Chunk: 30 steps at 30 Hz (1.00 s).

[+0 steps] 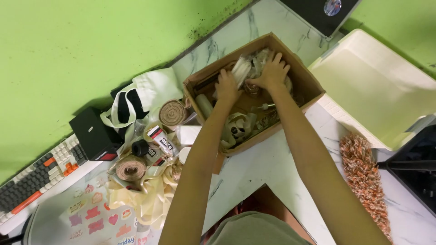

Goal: The person unpacks a cardboard box filled with craft supplies, including ribbons, twine, and glue, placing them on a table. They then sort these items into a yellow plastic bin and a white tote bag.

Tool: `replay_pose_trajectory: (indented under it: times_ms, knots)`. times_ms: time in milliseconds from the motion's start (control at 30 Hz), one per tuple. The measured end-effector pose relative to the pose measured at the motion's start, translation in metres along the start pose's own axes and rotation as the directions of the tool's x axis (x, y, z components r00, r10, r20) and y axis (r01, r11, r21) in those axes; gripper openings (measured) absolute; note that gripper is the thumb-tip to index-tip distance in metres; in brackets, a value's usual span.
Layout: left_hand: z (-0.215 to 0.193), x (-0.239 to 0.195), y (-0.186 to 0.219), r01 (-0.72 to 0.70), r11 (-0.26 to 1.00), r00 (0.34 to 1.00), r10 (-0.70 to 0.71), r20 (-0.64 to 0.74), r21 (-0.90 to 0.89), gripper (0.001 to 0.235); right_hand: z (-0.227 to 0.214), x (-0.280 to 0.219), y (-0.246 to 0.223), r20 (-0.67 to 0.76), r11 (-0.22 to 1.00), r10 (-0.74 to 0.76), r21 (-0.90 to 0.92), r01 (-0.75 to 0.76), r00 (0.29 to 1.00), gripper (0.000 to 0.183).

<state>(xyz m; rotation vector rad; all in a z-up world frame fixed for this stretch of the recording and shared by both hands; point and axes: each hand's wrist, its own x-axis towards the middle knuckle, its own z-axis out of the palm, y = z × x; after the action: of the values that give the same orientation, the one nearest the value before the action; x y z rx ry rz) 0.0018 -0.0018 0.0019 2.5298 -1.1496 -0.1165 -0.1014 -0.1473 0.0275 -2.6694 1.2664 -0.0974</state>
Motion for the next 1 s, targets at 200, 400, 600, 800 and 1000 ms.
replay_pose_trajectory:
  times_ms: [200, 400, 600, 800, 1000]
  knots:
    - [-0.013, -0.014, 0.004, 0.056, 0.997, 0.998, -0.056, -0.011, 0.061, 0.088, -0.006, -0.002, -0.01, 0.034, 0.999, 0.02, 0.035, -0.022, 0.999, 0.14]
    - [0.05, 0.03, -0.042, 0.229, 0.792, 0.973, -0.208, 0.103, -0.566, 0.071, -0.012, -0.009, -0.005, 0.102, 0.993, -0.018, 0.118, 0.006, 0.995, 0.13]
    - [0.07, 0.036, -0.055, 0.346, 0.456, 0.923, -0.007, 0.386, -0.82, 0.063, 0.002, -0.004, -0.002, 0.102, 0.984, -0.083, 0.165, 0.065, 0.991, 0.129]
    - [0.048, 0.023, -0.046, 0.56, 0.13, 0.808, 0.131, 0.574, -0.818, 0.058, -0.011, -0.009, -0.014, 0.18, 0.987, -0.114, 0.135, 0.09, 0.977, 0.106]
    - [0.025, -0.003, -0.04, 0.472, 0.146, 0.874, 0.046, 0.483, -0.869, 0.06, 0.006, -0.01, -0.006, -0.021, 0.95, -0.239, 0.203, 0.238, 0.971, 0.086]
